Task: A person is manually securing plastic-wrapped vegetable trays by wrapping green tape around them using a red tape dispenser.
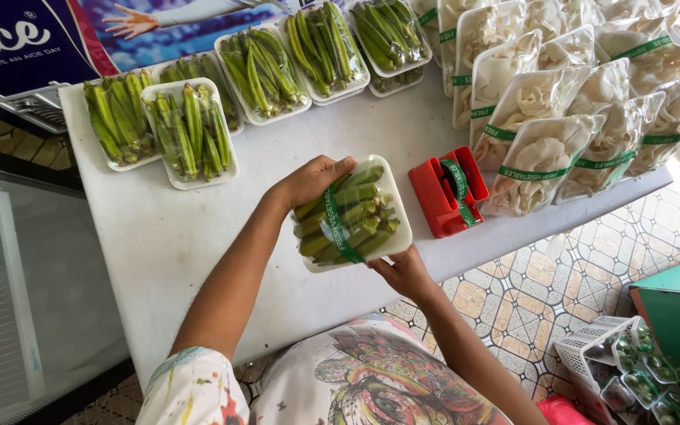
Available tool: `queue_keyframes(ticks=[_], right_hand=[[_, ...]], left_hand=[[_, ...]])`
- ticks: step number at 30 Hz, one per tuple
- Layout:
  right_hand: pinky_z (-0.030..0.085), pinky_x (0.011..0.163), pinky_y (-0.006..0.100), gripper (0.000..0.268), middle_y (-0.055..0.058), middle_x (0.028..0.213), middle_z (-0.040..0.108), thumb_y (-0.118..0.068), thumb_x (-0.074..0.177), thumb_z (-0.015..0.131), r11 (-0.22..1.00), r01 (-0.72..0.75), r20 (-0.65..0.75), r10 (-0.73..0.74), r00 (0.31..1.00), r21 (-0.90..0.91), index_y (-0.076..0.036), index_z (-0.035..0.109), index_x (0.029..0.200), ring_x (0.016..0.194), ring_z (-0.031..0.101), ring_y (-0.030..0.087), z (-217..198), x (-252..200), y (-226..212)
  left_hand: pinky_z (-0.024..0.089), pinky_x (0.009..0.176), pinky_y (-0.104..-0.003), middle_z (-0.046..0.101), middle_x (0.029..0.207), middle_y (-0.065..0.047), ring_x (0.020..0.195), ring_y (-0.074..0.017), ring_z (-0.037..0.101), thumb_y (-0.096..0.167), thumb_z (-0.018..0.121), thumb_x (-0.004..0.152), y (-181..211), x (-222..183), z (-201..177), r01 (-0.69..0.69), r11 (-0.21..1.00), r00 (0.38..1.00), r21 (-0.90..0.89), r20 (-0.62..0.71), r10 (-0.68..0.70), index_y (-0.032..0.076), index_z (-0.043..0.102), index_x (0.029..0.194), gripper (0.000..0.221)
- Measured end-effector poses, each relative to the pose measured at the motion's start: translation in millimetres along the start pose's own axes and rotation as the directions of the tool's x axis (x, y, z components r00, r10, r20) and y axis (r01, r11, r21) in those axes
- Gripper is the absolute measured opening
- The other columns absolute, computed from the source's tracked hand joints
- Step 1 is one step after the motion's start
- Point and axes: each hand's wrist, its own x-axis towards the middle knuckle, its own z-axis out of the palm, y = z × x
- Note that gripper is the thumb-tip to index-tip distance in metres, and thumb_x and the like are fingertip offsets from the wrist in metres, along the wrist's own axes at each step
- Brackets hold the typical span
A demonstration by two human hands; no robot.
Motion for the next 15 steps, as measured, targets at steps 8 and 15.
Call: queue_keyframes(ticks=[8, 15], right_hand=[[0.059, 0.076, 0.045, 0.016, 0.013, 0.088, 0.079, -0.013, 0.081, 0.086, 0.995, 0.093, -0.016, -0.092, 0.996, 0.036, -0.003, 0.08, 0.091, 0.081, 0.076, 0.033, -19.0, 1.1, -0.7], [0.055, 0.082, 0.042, 0.012, 0.01, 0.094, 0.074, -0.011, 0.084, 0.081, 0.975, 0.045, -0.222, -0.095, 0.97, -0.218, -0.006, 0.078, 0.094, 0.09, 0.07, 0.031, -32.9, -3.5, 48.0]], left_hand=[[0.042, 0.061, -0.029, 0.055, 0.049, 0.0, 0.047, -0.0119, 0.043, 0.057, 0.045, 0.108, 44.0, -20.6, 26.4, -0.076, 0.997, 0.993, -0.025, 0.093, 0.078, 0.014, 0.06, 0.052, 0.072], [0.046, 0.061, -0.024, 0.063, 0.056, 0.002, 0.051, -0.0092, 0.053, 0.056, 0.049, 0.105, 71.8, -31.5, 58.9, -0.009, 0.984, 0.984, -0.179, 0.174, 0.041, 0.015, 0.065, 0.058, 0.064]])
